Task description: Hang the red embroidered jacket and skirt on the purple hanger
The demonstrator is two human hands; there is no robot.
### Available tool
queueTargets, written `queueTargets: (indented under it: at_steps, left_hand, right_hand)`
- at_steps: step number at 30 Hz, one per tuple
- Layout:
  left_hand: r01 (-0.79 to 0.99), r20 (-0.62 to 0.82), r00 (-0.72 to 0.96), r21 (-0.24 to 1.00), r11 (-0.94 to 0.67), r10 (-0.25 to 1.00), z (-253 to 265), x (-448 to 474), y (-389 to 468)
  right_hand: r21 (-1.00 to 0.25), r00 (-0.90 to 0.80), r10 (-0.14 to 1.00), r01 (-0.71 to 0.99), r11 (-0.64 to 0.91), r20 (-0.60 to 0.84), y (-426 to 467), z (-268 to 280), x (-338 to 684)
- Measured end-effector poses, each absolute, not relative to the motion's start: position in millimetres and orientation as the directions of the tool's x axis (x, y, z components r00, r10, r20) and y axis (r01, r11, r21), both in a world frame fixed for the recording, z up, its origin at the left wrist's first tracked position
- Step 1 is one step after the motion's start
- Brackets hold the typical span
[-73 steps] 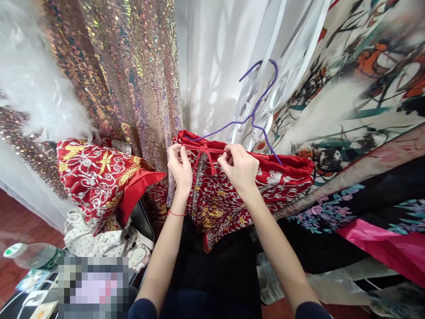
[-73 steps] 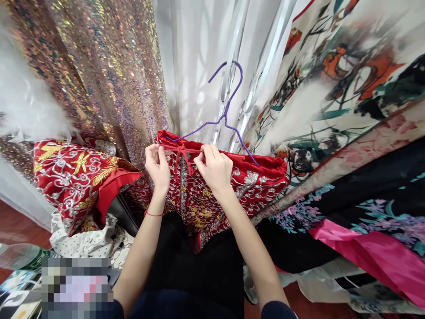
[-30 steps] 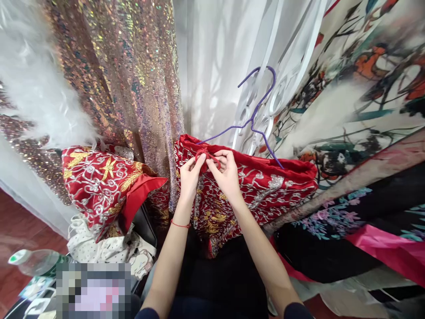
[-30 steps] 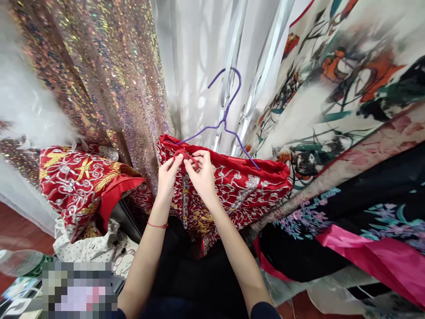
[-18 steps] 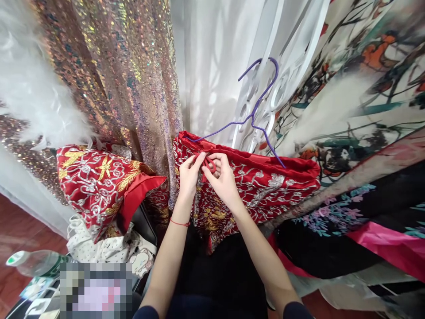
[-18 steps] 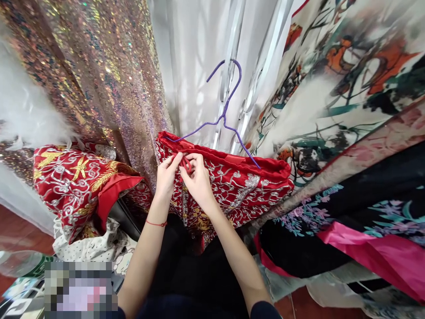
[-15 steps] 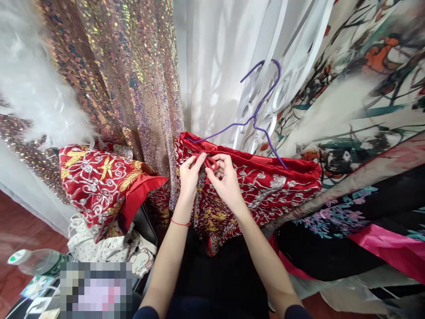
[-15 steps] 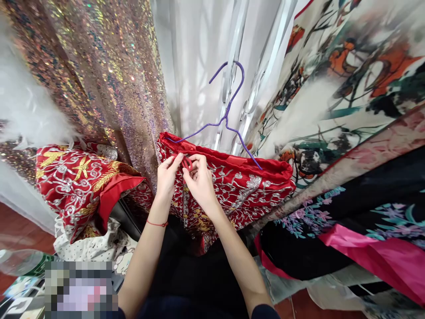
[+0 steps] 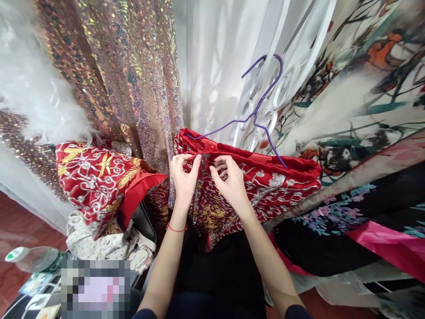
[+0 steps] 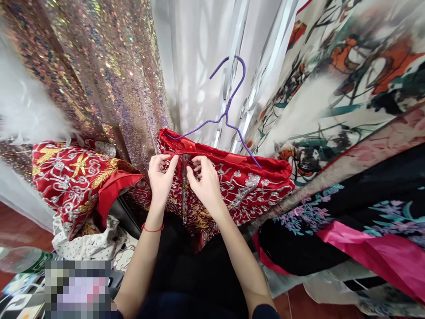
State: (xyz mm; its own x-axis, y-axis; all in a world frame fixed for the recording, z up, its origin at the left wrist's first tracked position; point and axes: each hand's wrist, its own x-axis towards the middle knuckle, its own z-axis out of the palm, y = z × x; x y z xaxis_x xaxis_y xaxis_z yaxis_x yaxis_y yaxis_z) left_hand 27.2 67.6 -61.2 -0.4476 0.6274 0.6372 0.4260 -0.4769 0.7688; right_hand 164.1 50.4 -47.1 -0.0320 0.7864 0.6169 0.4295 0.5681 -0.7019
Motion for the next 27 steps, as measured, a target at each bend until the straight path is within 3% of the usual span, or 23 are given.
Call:
queueTargets:
  at_steps: [2, 5, 11, 15, 18, 21, 24, 27]
  left_hand:
    - [0.548, 0.717, -0.44, 0.691, -0.471, 0.54, -58, 25, 60]
    - [0.575, 0.776, -0.407, 0.627, -0.525, 0.482, -48, 25, 47]
    - [0.643, 0.877, -0.23, 0.462, -0.61, 0.422, -36, 32, 25]
    - [0.613, 0.854, -0.252, 0.504, -0.609, 0.454, -52, 36, 13]
    - [0.513, 0.77, -0.303, 0.628, -0.585, 0.562, -73, 40, 7]
    - [0.428, 0.677, -0.299, 0.725, -0.539, 0.673, -91, 46, 6]
    - [0.356, 0.584, -0.311, 0.803, -0.478, 0.75, -98, 51, 10]
    - [0.182, 0.465, -0.307, 0.885, -0.428, 0.831, -96, 53, 21]
  right_hand:
    - [-0.637, -0.053, 0.741, 0.472, 0.609, 0.669, 52, -43, 160]
    - [-0.575, -0.136, 0.721, 0.513, 0.638, 0.679, 54, -31, 149]
    - [-0.405, -0.211, 0.804, 0.775, 0.484, 0.556, 54, -2, 130]
    - [-0.365, -0.148, 0.784, 0.823, 0.436, 0.603, 57, -5, 130]
    - [-0.473, -0.069, 0.698, 0.687, 0.551, 0.713, 59, -13, 134]
    - [-0.589, 0.013, 0.651, 0.439, 0.678, 0.759, 60, -18, 136]
    - [-0.716, 0.059, 0.717, 0.157, 0.68, 0.694, 60, -21, 135]
    - [-0.83, 0.045, 0.831, -0.056, 0.556, 0.554, 58, -25, 135]
